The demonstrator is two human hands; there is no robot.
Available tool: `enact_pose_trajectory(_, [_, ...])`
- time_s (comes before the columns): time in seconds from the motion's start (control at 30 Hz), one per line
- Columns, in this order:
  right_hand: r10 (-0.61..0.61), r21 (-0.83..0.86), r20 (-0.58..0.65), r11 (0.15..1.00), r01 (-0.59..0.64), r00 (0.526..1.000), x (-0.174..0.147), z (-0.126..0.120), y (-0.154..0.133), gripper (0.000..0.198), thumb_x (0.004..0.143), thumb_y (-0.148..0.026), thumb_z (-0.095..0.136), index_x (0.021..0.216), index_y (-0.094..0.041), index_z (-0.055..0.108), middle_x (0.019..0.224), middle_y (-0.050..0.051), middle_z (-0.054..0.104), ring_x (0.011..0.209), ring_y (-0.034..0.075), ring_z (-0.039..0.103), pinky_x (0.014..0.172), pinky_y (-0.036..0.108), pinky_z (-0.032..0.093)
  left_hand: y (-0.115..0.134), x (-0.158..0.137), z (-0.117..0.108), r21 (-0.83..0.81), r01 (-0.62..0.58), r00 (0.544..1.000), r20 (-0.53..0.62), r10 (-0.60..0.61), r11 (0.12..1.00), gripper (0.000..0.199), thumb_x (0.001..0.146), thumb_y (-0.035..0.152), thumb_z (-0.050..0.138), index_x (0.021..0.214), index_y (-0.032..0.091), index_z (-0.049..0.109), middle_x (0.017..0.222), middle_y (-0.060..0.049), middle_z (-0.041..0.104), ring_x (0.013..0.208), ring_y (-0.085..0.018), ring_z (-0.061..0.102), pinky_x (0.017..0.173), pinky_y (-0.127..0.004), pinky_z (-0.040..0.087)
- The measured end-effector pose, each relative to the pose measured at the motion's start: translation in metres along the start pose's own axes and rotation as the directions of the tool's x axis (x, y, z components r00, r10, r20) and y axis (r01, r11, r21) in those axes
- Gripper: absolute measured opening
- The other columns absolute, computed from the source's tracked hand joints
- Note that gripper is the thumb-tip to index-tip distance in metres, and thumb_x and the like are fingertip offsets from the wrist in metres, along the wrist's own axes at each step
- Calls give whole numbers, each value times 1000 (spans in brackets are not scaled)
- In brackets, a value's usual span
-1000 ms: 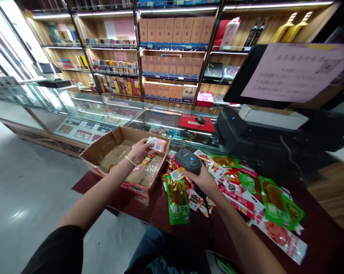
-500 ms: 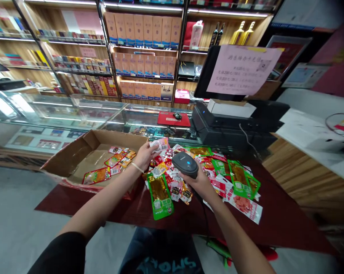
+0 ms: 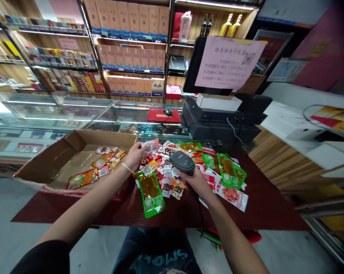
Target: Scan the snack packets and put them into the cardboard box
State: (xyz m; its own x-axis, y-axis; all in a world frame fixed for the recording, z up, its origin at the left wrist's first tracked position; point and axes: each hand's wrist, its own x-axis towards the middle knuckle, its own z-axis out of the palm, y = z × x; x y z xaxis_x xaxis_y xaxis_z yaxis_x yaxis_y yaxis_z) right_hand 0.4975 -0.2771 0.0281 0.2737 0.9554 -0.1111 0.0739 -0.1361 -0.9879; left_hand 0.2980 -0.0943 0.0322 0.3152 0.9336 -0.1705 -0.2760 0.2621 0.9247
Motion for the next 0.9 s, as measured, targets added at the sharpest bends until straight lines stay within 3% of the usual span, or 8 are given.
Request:
enact_pose_trajectory(0.13, [23,42,-121,999,-18,992,-1,-24,17,40,75,-48,75,95,-26,49,51,-9,54,35,13,48,33,24,39,-6,2,16,185,-12,991,130,-12,983,38,64,32,86,81,17,56,80,1,64,74,-12,65,70,-25,57])
enact_pose_trajectory(0.3, [58,115,-256,993,-30,965,-9,-61,29,40,74,-52,75,86,-25,48,49,-9,53,35,12,47,34,24,39,-27,15,58,424,-70,967,251,-42,903,36,66,42,82,82,17,62,76,1,65,67,-12,60,59,-22,49])
enact_pose_trajectory(0.4, [78,157,-293,987,-32,953,-15,-78,31,39,74,-53,74,82,-25,49,47,-9,52,34,12,46,34,23,38,-44,27,90,512,-111,964,265,-34,852,31,67,40,81,82,17,65,75,1,65,67,-13,60,59,-23,48])
enact_pose_trajectory(0.57, [101,208,-343,978,-29,934,-24,-92,36,41,71,-52,76,84,-24,50,47,-8,52,34,11,46,33,22,37,-65,44,131,554,-34,965,234,-116,832,27,67,24,79,89,16,68,73,-2,66,67,-16,62,67,-30,53])
enact_pose_trajectory(0.7, [102,231,-339,973,-22,935,-27,-93,39,40,72,-49,76,88,-23,51,47,-9,53,34,11,47,33,22,38,-70,47,137,573,-81,956,275,-98,816,29,70,15,72,99,16,70,85,-5,72,74,-17,65,75,-31,52])
enact_pose_trajectory(0.9, [101,211,-338,977,-29,936,-22,-89,35,38,73,-49,75,86,-23,50,47,-9,52,34,11,47,33,21,37,-57,46,119,587,-209,928,370,-29,782,32,73,22,71,105,18,69,92,-7,74,79,-19,67,71,-30,52])
